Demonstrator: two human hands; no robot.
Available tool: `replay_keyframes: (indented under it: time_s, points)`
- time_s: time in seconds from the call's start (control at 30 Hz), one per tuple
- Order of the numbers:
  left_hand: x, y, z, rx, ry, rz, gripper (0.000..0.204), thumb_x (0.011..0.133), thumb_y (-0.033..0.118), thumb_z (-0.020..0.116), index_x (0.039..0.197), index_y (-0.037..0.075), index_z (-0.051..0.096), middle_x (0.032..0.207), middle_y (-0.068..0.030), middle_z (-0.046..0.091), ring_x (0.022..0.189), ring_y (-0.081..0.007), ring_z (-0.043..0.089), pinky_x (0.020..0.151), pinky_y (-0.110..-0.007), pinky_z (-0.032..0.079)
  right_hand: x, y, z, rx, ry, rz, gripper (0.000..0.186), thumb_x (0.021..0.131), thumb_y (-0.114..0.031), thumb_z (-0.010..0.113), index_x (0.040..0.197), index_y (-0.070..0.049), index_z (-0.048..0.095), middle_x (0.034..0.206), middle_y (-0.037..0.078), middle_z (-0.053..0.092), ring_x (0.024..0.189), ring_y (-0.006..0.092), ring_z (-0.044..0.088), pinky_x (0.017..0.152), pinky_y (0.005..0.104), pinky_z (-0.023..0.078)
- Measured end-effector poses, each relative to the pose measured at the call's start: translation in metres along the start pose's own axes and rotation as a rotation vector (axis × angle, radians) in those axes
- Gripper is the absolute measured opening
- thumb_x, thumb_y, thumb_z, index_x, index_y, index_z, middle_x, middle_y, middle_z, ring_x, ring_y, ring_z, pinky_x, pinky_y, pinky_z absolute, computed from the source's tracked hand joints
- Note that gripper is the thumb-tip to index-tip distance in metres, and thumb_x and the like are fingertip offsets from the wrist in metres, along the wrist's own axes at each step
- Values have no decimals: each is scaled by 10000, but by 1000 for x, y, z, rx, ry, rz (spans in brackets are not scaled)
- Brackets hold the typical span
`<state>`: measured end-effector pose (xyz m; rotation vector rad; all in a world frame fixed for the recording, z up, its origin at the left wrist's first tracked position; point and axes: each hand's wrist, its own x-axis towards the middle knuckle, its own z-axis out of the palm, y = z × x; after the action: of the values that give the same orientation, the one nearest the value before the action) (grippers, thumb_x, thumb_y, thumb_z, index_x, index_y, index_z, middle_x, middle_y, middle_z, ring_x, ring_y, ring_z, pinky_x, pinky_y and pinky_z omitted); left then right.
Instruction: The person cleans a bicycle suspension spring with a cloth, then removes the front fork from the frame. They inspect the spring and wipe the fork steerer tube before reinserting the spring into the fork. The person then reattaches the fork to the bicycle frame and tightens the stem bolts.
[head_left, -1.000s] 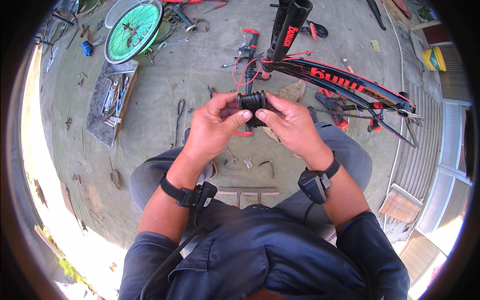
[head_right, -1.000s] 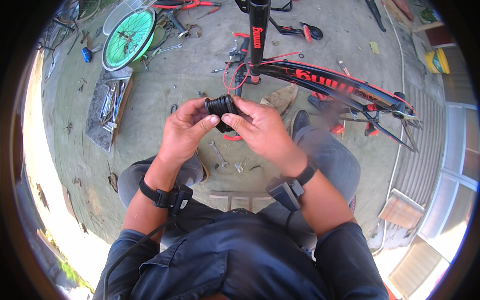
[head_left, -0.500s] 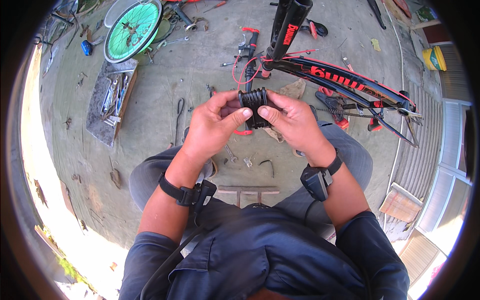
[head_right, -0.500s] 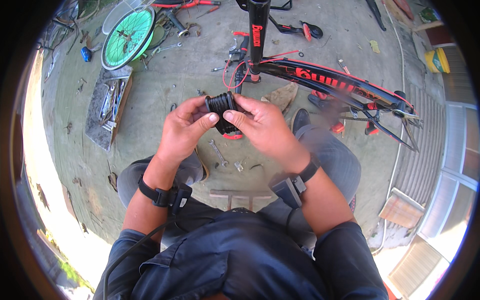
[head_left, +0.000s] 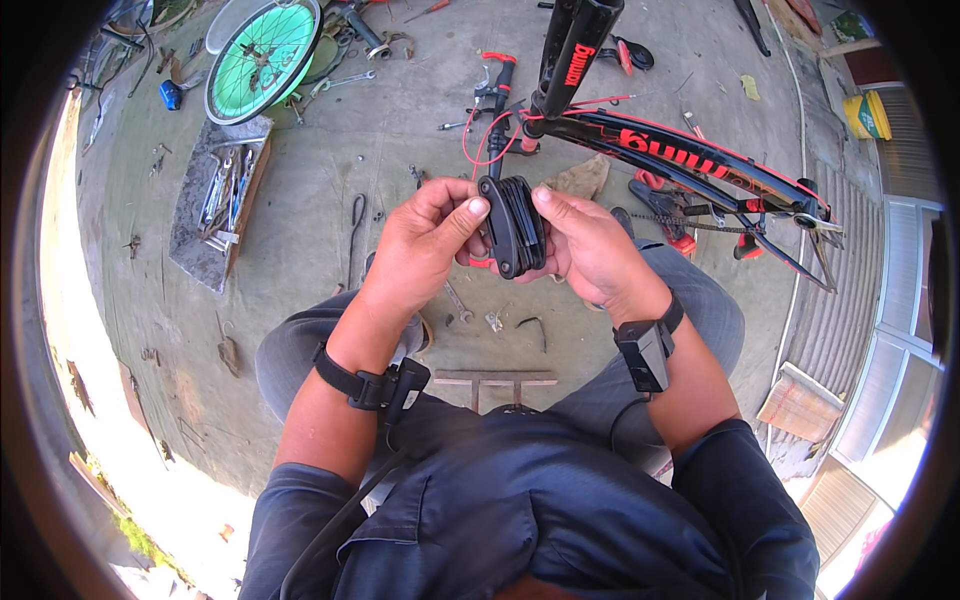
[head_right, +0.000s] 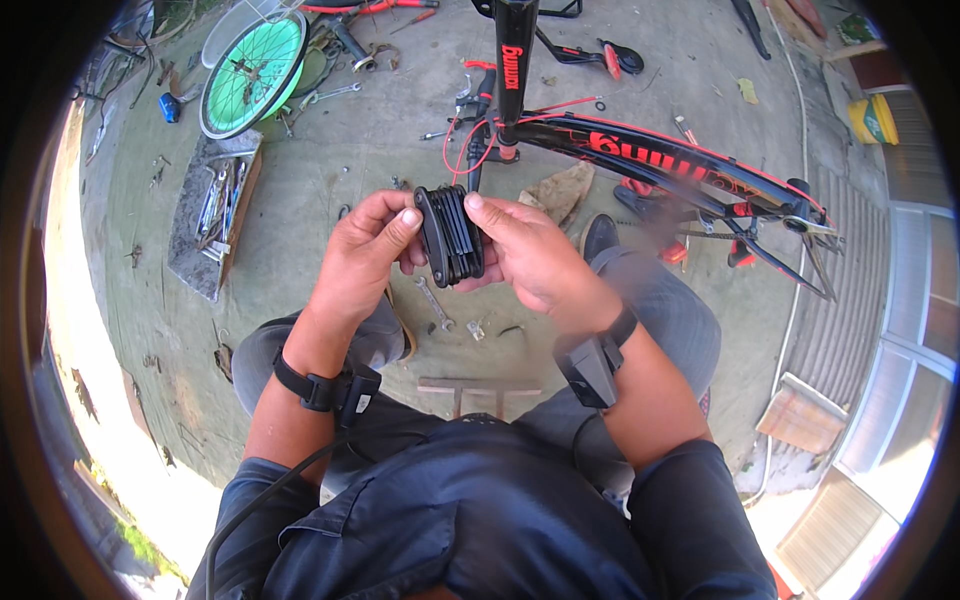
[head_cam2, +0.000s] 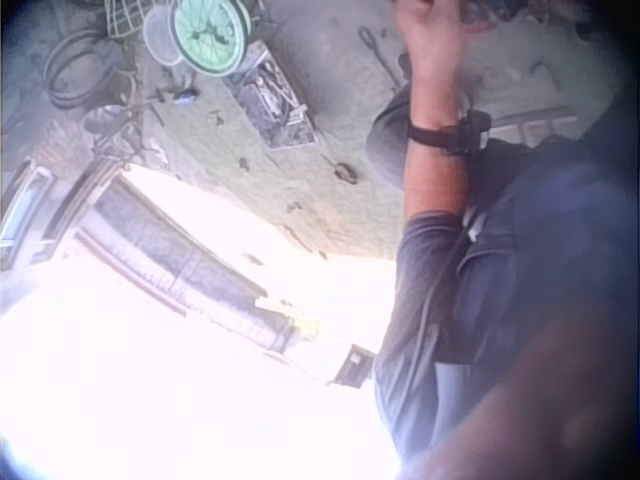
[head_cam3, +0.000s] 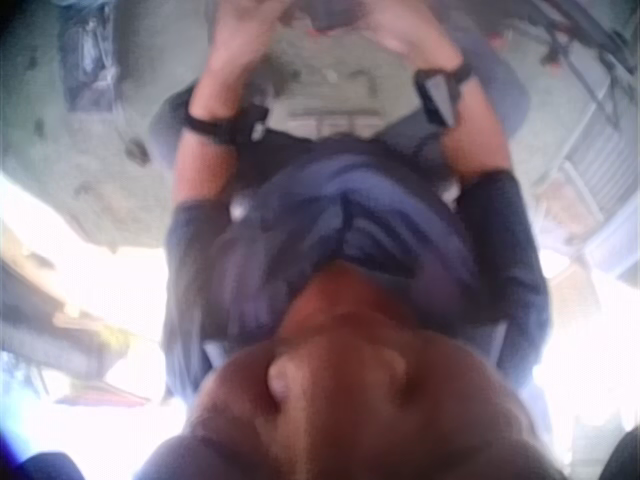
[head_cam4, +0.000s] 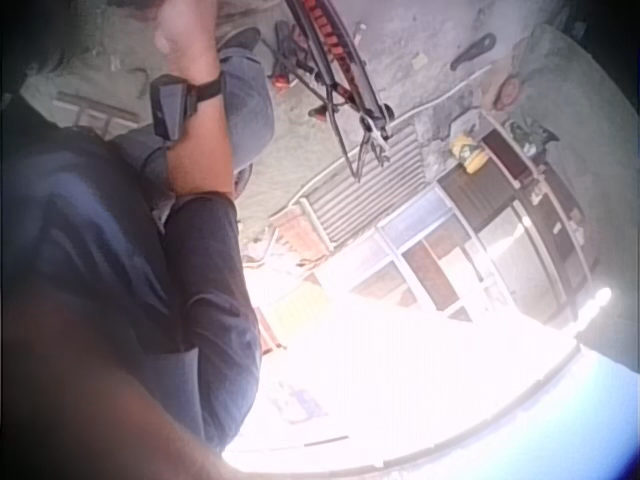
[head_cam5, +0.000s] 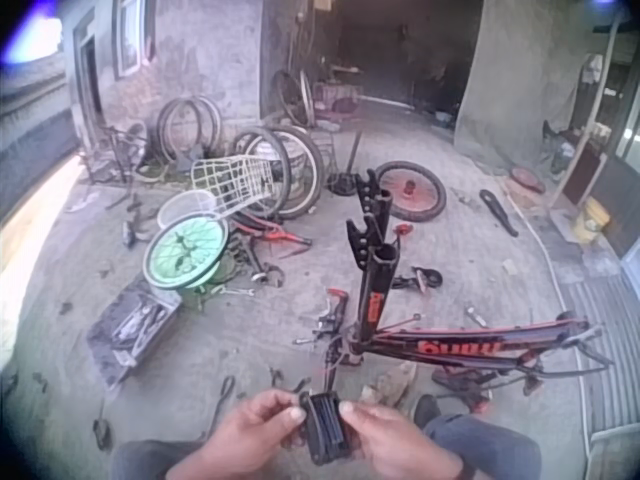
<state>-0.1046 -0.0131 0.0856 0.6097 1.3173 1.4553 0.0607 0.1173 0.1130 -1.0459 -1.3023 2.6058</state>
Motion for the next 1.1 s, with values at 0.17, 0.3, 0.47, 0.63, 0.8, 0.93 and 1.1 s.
replay_keyframes:
  time_s: [0.17,0.3,0.47,0.63,0.8,0.93,1.1]
  points:
    - [0,0,0,-3,-3,-15,204,1029,187,597,1161,35,634,836,-7,653,707,-80,604,619,-230,478,-2,-3,1,-7,-65,27,574,1037,-560,437,1277,-64,600,1107,95,701,912,206,717,752,342,584]
    - [0,0,0,-1,-22,-23,200,1028,160,590,1177,36,640,890,-16,673,717,-81,605,625,-233,481,-2,-4,2,24,-128,37,588,1015,-604,457,1251,-86,605,1090,71,699,922,187,710,768,319,567]
    - [-3,3,2,-1,-95,-31,218,1023,127,584,1216,47,646,945,-24,690,714,-80,597,636,-233,482,-3,0,0,-44,-134,13,544,999,-562,536,1243,-78,580,1094,89,694,915,203,716,741,305,567]
    - [-2,4,1,-38,-3,7,235,1018,136,592,1233,53,642,923,-17,683,713,-77,599,634,-230,481,3,4,-3,45,-122,56,547,990,-530,576,1285,-72,535,1075,141,686,880,232,729,664,287,573]
    - [0,2,-2,-14,80,-4,235,1015,162,603,1220,53,641,906,-15,678,707,-72,603,621,-226,469,4,9,-2,76,-83,70,559,995,-541,560,1288,-66,527,1067,163,684,859,248,739,626,280,570]
    - [2,2,-3,-34,123,-16,232,1010,158,609,1214,51,637,901,-16,677,701,-75,603,617,-229,460,5,8,-3,78,-60,73,581,993,-571,539,1284,-68,528,1069,163,685,856,251,739,618,276,565]
    - [2,1,-3,-46,142,-21,230,1009,161,611,1210,53,637,900,-18,677,697,-80,609,614,-228,458,6,8,-2,78,-26,72,596,988,-588,534,1289,-74,527,1076,157,686,860,245,737,635,284,560]
